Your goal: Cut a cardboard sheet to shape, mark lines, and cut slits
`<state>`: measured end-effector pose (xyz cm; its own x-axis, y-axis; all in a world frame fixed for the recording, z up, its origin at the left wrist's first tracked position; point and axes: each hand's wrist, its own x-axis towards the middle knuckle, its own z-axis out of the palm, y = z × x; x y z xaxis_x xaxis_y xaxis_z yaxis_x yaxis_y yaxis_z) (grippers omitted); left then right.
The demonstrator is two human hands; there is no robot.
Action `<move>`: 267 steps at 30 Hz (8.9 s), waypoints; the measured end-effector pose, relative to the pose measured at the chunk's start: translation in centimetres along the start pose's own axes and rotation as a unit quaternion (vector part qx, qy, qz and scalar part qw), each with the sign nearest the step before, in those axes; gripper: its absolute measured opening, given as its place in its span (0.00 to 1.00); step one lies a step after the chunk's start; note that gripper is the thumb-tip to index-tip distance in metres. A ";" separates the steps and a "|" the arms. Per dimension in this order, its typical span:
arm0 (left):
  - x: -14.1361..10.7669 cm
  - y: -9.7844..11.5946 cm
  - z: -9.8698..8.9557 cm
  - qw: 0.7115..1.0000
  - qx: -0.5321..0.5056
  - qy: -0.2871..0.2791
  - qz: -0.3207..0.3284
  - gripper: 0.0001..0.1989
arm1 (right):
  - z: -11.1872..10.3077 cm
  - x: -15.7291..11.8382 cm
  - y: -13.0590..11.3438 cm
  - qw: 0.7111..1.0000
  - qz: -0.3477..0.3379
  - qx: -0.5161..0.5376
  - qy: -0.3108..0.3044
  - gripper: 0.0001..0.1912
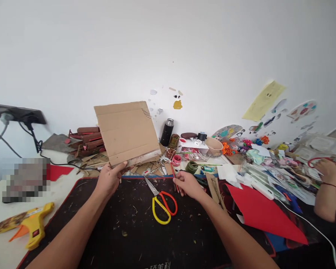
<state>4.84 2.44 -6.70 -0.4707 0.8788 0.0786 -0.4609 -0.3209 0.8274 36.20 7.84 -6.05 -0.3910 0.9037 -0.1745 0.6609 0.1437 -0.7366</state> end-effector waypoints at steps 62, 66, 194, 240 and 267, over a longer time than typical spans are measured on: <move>-1.5 0.8 0.5 0.990 0.108 -0.042 -0.079 0.34 | 5.6 4.0 -7.2 0.918 -0.230 0.320 0.049 0.24; -1.5 0.8 0.4 0.989 0.109 -0.045 -0.084 0.34 | 5.7 4.0 -7.2 0.914 -0.234 0.329 0.049 0.23; -1.5 0.6 0.4 0.987 0.129 -0.049 -0.080 0.28 | 5.3 4.2 -7.3 0.928 -0.190 0.320 0.025 0.22; -1.5 0.5 0.0 0.988 0.114 -0.061 -0.084 0.31 | 5.4 4.0 -7.4 0.920 -0.201 0.335 0.026 0.22; -1.4 0.5 0.2 0.990 0.100 -0.062 -0.079 0.34 | 5.6 4.4 -7.0 0.923 -0.184 0.337 0.014 0.20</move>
<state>5.40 1.08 -6.31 -0.3027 0.9531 -0.0024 -0.3576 -0.1112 0.9272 26.23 8.54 -5.29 -0.4861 0.8554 0.1785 -0.0662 0.1677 -0.9836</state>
